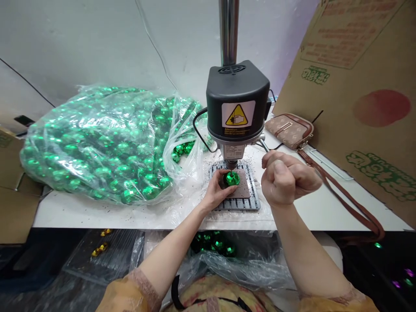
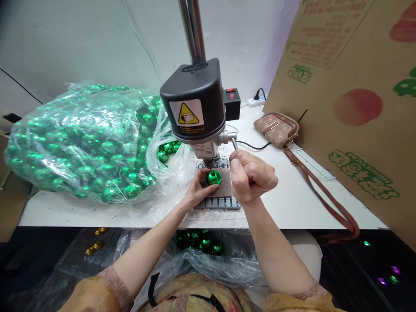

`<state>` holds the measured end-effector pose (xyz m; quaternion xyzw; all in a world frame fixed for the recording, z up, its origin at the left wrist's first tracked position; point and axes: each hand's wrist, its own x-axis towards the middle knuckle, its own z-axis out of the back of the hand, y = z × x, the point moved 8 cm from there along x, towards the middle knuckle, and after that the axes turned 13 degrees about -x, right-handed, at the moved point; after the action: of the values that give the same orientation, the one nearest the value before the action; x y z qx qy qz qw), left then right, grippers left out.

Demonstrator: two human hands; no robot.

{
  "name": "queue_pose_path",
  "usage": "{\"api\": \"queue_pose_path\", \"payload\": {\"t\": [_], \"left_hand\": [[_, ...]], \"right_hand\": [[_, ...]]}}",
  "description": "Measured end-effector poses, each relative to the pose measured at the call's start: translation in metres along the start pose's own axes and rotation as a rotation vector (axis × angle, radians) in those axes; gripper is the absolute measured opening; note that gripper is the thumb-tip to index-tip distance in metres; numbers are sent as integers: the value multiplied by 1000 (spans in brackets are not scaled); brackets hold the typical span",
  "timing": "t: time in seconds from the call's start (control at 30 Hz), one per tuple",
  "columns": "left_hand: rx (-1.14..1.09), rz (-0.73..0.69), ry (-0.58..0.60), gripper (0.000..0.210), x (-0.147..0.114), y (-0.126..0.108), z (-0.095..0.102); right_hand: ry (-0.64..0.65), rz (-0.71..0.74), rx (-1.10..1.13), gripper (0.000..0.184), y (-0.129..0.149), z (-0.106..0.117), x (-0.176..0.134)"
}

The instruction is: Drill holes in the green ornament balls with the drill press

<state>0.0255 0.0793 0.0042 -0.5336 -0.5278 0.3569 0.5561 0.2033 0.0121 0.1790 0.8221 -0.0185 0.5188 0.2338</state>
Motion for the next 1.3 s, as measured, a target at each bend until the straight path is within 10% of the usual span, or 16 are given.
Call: {"api": "queue_pose_path", "payload": {"t": [0.53,0.67,0.8,0.93,1.07,1.13,1.3], "left_hand": [[165,-164,-104,45,-35,-28,4],[453,-228,170,37,-114,-25,-1],[800,0,670,37,-203,34,3],[1088,275,812,47,-237,72,24],[999,524,968,51,-222,51,18],[685,409,961,41,-184,6,6],[704,-122,59,29,-3,-104,86]], "right_hand": [[75,-536,-34,45,-29,-51,83],[71,-484,-43,45,-23,-50,82],[66,-453,-57,45,-21,-49,81],[43,-455,-72,43,-21,-47,80],[41,-465,-89,44,-22,-46,80],[43,-462,-89,44,-21,-46,80],[30,-454,-88,44,-20,-45,79]]}}
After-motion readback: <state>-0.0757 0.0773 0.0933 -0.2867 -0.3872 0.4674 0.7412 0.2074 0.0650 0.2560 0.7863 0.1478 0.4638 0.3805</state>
